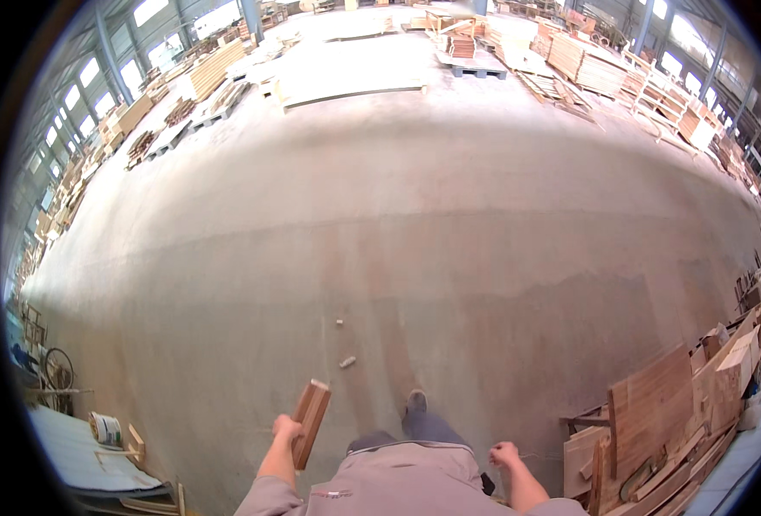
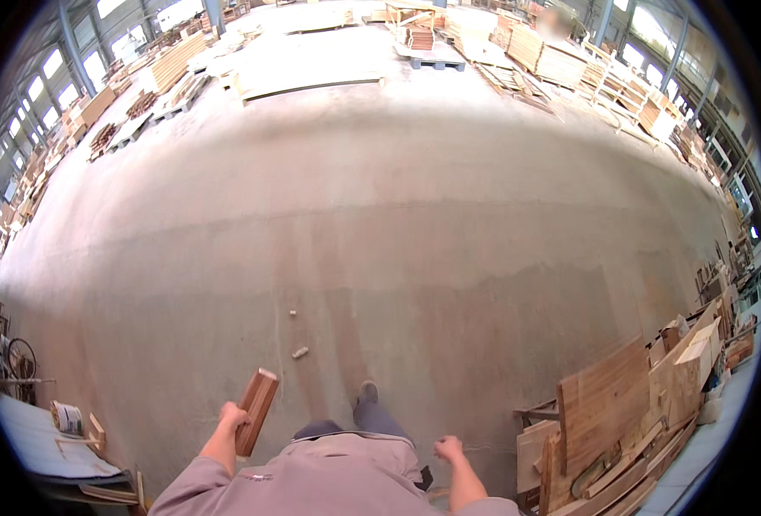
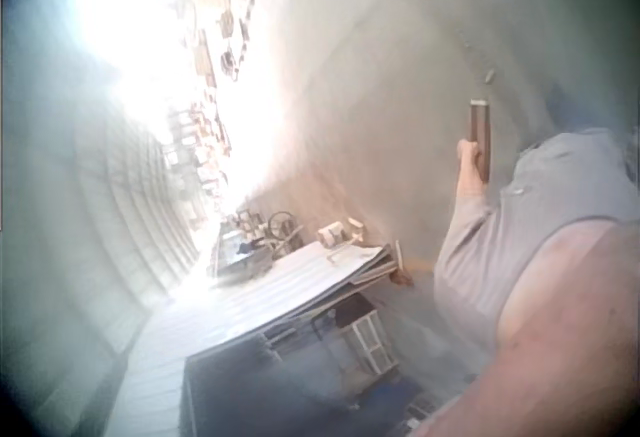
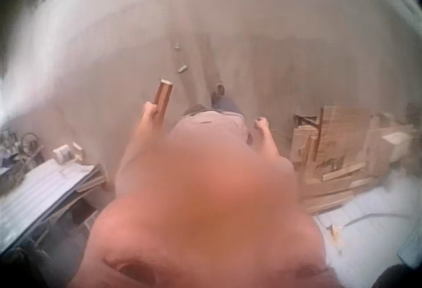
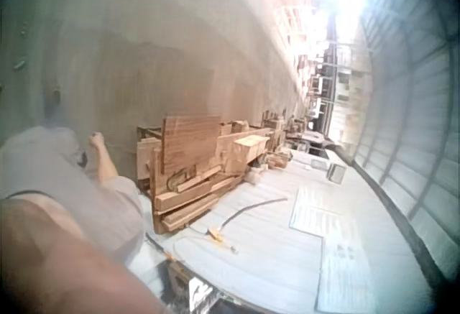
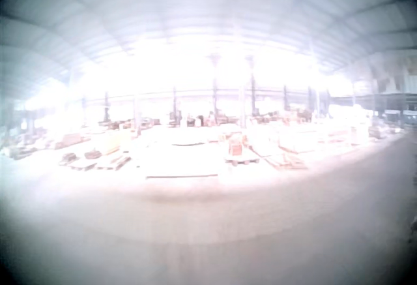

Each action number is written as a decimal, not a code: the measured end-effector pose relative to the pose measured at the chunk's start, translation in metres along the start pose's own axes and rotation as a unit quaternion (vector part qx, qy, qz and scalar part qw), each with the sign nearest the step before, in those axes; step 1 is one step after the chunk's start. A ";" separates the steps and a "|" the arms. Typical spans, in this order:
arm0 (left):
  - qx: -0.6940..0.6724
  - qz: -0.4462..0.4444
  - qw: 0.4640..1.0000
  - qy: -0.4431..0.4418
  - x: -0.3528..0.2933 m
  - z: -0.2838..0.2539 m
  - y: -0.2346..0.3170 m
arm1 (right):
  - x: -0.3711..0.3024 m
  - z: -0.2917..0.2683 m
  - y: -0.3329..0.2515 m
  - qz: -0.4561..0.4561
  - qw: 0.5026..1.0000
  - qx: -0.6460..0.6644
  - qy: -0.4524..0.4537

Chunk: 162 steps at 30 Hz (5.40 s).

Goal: The person assembles a wooden frame on a workbench, using a rubber mallet to fit pieces together. They walk across the workshop to select a wooden component from a stack and return to continue the assembly.

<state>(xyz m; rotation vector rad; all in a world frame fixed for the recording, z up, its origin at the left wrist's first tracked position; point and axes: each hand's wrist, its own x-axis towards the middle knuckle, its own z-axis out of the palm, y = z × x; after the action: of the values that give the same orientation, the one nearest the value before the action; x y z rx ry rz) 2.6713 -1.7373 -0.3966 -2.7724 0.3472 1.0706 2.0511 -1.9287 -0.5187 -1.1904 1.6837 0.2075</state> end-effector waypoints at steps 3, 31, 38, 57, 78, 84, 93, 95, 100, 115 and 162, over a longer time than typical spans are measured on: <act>0.026 -0.047 0.998 -0.015 0.024 -0.014 0.050 | 0.086 -0.053 -0.100 -0.040 0.998 -0.044 0.023; 0.052 0.078 0.993 0.077 0.378 -0.479 0.886 | 0.594 -0.397 -0.767 -0.004 0.999 0.042 -0.019; 0.037 -0.022 0.999 -0.011 0.388 -0.501 1.021 | 0.765 -0.558 -0.937 -0.037 0.998 0.034 0.038; 0.021 0.184 0.976 0.111 0.701 -0.844 1.685 | 1.050 -0.811 -1.386 0.028 0.998 0.050 0.002; -0.139 0.116 0.970 0.161 0.867 -1.120 2.189 | 1.541 -1.081 -2.001 -0.209 0.974 -0.070 0.059; -0.138 0.218 0.947 0.192 0.980 -1.239 2.377 | 1.608 -1.146 -2.096 -0.091 0.982 -0.167 -0.004; -0.160 0.285 0.919 0.221 1.097 -1.401 2.640 | 1.743 -1.201 -2.265 -0.070 0.988 -0.138 0.009; -0.144 0.287 0.918 0.231 1.120 -1.420 2.687 | 1.784 -1.209 -2.307 -0.088 0.986 -0.144 0.015; -0.109 0.293 0.925 0.216 1.179 -1.487 2.793 | 1.896 -1.234 -2.412 -0.145 0.969 -0.200 -0.003; 0.000 0.525 0.840 0.135 1.447 -1.646 3.339 | 2.082 -1.296 -2.771 0.043 0.929 0.354 0.104; 0.454 0.385 0.768 -0.237 1.516 -1.550 3.172 | 1.698 -1.313 -2.703 -0.093 0.384 0.805 0.442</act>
<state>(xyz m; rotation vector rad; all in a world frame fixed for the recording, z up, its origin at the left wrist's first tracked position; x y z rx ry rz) 3.9086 -5.3740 -0.4597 -1.4042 1.5134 1.2056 3.3459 -5.1142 -0.2251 0.3123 1.3766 -2.1206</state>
